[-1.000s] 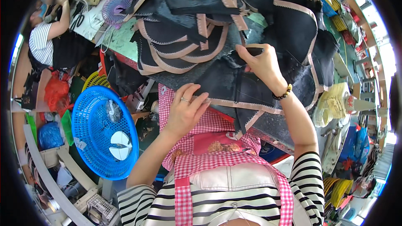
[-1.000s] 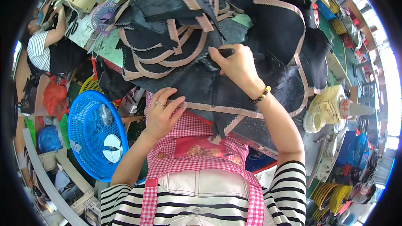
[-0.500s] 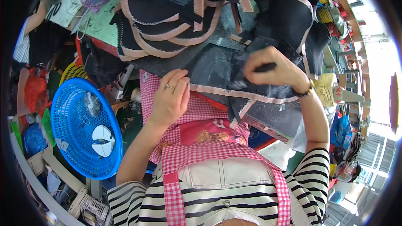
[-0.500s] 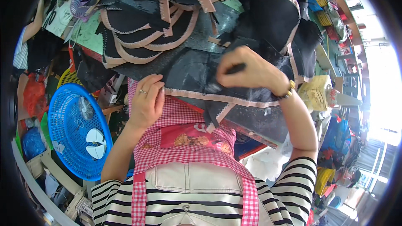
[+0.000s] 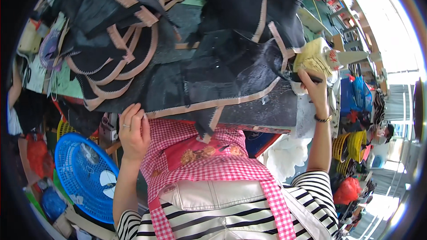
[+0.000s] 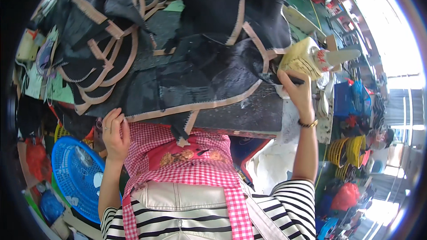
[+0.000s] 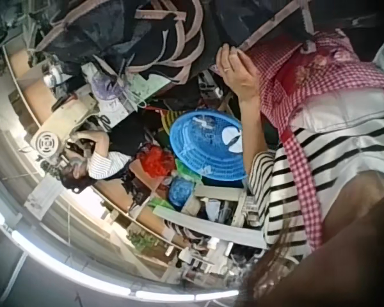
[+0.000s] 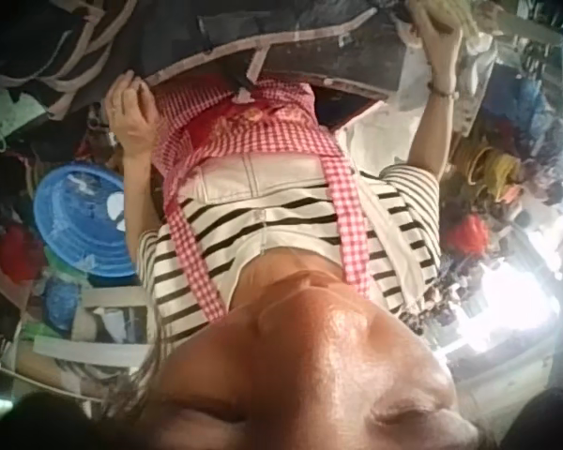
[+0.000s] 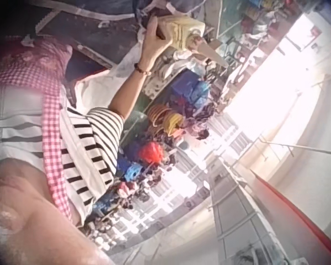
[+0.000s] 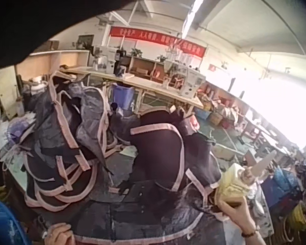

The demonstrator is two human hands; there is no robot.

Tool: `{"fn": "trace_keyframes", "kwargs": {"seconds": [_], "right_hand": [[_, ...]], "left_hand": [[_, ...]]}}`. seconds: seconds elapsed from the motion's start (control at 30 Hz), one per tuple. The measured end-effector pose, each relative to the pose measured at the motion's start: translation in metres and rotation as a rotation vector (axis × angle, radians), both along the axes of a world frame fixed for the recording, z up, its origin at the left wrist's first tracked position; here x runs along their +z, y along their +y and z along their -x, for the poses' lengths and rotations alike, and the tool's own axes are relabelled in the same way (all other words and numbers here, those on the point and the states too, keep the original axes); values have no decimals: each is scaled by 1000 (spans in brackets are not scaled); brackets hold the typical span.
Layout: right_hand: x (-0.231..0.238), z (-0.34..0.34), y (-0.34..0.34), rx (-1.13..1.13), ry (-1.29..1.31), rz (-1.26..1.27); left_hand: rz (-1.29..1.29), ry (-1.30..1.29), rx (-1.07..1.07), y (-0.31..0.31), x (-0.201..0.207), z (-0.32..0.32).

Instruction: The person uses a handheld scraping tool to trim the edges of black fabric pieces with pink borders. They pick up items from a stack one by one, scrape the edges, and place them back on the pile. The task is performed in a factory setting with other workers visible in the background.

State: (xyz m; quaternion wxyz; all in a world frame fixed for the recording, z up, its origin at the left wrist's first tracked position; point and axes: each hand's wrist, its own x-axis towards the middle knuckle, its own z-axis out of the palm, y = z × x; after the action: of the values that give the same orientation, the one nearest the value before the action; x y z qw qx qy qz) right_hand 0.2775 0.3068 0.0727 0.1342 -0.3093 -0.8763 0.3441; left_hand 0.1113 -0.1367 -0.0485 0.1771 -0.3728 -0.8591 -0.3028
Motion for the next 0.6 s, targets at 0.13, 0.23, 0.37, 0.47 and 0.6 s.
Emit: {"fn": "trace_keyframes", "kwargs": {"seconds": [0.13,0.23,0.37,0.47,0.6], "right_hand": [[-68,4,-93,246,333,-470],[-49,18,-138,444,360,-192],[-34,40,-123,348,327,-23],[-44,44,-91,-141,217,144],[-26,19,-73,-180,247,-47]], "left_hand": [[11,-6,-6,2,6,2],[28,-27,0,1,8,2],[52,-18,-16,1,12,3],[64,-31,-33,-6,13,2],[-40,-374,-10,-2,40,16]]}}
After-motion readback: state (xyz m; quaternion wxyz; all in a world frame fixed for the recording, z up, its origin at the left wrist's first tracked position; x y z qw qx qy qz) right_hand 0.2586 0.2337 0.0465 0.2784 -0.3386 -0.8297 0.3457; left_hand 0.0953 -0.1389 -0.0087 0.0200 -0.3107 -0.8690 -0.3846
